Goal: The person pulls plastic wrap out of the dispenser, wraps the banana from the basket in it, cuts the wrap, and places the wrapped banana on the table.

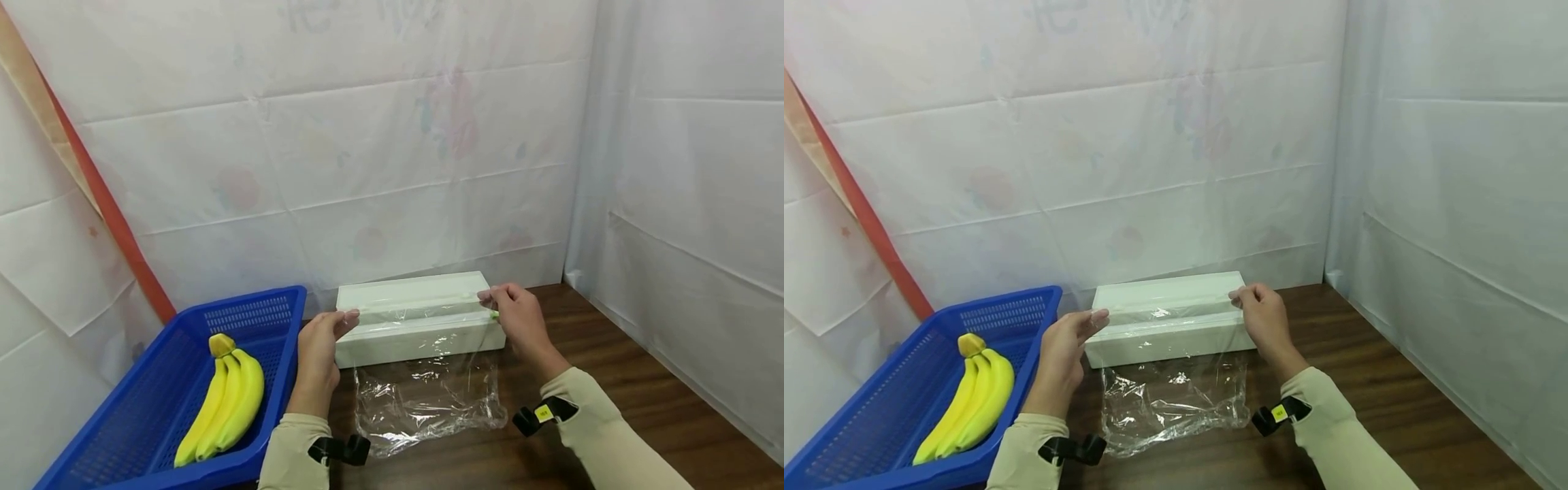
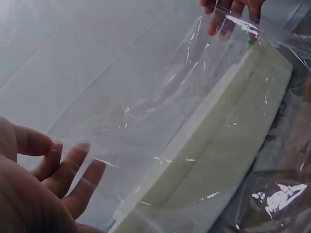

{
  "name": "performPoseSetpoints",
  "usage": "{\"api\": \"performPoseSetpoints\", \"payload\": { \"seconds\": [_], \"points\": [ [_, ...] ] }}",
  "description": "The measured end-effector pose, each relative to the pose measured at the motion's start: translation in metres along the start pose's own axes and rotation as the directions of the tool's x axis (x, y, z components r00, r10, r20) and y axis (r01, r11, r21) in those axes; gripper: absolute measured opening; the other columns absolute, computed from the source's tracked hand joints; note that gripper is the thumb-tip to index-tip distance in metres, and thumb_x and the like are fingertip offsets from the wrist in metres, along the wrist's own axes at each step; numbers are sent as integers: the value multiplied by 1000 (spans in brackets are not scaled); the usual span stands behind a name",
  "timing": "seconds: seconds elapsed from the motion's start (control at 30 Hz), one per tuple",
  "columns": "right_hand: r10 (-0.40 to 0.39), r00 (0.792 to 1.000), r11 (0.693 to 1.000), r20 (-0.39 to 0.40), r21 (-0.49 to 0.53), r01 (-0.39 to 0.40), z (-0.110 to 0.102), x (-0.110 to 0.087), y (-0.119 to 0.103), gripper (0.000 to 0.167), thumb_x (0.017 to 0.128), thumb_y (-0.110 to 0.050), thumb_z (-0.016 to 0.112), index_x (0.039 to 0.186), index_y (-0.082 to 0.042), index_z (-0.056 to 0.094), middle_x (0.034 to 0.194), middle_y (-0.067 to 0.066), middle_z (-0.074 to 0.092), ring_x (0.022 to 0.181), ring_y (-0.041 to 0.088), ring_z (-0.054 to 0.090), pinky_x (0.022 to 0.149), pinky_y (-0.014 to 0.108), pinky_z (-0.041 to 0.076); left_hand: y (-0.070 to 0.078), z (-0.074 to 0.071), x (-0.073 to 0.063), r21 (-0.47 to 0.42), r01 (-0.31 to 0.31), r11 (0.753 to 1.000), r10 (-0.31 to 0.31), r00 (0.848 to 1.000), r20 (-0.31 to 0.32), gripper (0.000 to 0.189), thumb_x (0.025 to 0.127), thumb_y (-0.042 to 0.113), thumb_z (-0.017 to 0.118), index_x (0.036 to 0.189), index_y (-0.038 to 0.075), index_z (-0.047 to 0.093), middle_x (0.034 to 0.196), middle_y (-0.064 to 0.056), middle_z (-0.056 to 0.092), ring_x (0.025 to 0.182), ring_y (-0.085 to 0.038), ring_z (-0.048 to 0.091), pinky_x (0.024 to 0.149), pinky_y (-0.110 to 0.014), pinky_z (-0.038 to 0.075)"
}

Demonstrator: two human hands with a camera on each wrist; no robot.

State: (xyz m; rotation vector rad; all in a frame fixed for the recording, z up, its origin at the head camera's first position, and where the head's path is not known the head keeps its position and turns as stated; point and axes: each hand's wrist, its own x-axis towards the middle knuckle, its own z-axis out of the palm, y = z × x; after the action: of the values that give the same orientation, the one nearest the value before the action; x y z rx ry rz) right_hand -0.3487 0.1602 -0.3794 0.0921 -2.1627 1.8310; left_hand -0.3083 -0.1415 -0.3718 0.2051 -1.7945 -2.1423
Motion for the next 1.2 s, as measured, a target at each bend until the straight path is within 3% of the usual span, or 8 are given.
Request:
{"api": "performPoseSetpoints", "payload": {
  "seconds": [0.13,0.2,0.33,0.47,0.8,1.0,1.2],
  "points": [
    [3,1000,998,-7,57,-3,0,1,6,32,107,-23,45,105,4,64,112,15,70,106,27,62,89,49,47,-7,-3,4,-32,-34,999,34,999,-1,22,97,5,50,101,-10,65,98,-12,75,99,-26,71,113,-46,30],
    [-1,1000,996,-3,87,1,0,2,8,33,107,-24,44,108,3,64,113,15,70,108,26,62,92,51,46,-10,-5,6,-60,-50,997,50,999,2,21,96,3,48,98,-11,65,96,-12,75,96,-26,71,112,-49,30],
    [-22,1000,990,8,141,21,1,4,12,35,107,-25,45,109,5,62,118,14,70,113,24,61,94,52,44,-12,-9,9,-133,-44,990,44,999,-4,15,95,4,51,87,-3,63,95,-8,76,95,-24,71,114,-58,20],
    [-37,999,985,10,170,35,2,6,14,35,108,-26,46,108,6,60,122,13,69,116,22,61,92,50,44,-12,-12,9,-166,-34,986,35,999,1,12,97,7,53,88,2,60,102,-6,76,99,-22,71,115,-63,12],
    [-25,999,974,29,227,18,-2,4,10,35,107,-25,48,107,9,56,131,12,65,126,24,56,101,58,40,-12,-9,8,-202,-70,977,75,997,14,15,101,15,57,101,4,67,106,-7,75,107,-21,68,113,-68,8],
    [-16,999,967,39,255,5,-5,5,9,35,107,-24,49,107,10,58,134,12,63,131,26,52,105,62,37,-9,-10,7,-234,-88,968,103,993,51,14,102,15,56,96,7,67,109,-5,75,113,-21,65,111,-71,1],
    [-19,999,949,51,315,2,-8,6,8,26,106,-21,50,88,-5,61,134,12,63,135,27,49,108,65,30,-8,-11,8,-247,-90,965,114,990,85,16,100,11,54,88,8,65,114,-5,73,120,-24,61,111,-71,-1]
  ]
}}
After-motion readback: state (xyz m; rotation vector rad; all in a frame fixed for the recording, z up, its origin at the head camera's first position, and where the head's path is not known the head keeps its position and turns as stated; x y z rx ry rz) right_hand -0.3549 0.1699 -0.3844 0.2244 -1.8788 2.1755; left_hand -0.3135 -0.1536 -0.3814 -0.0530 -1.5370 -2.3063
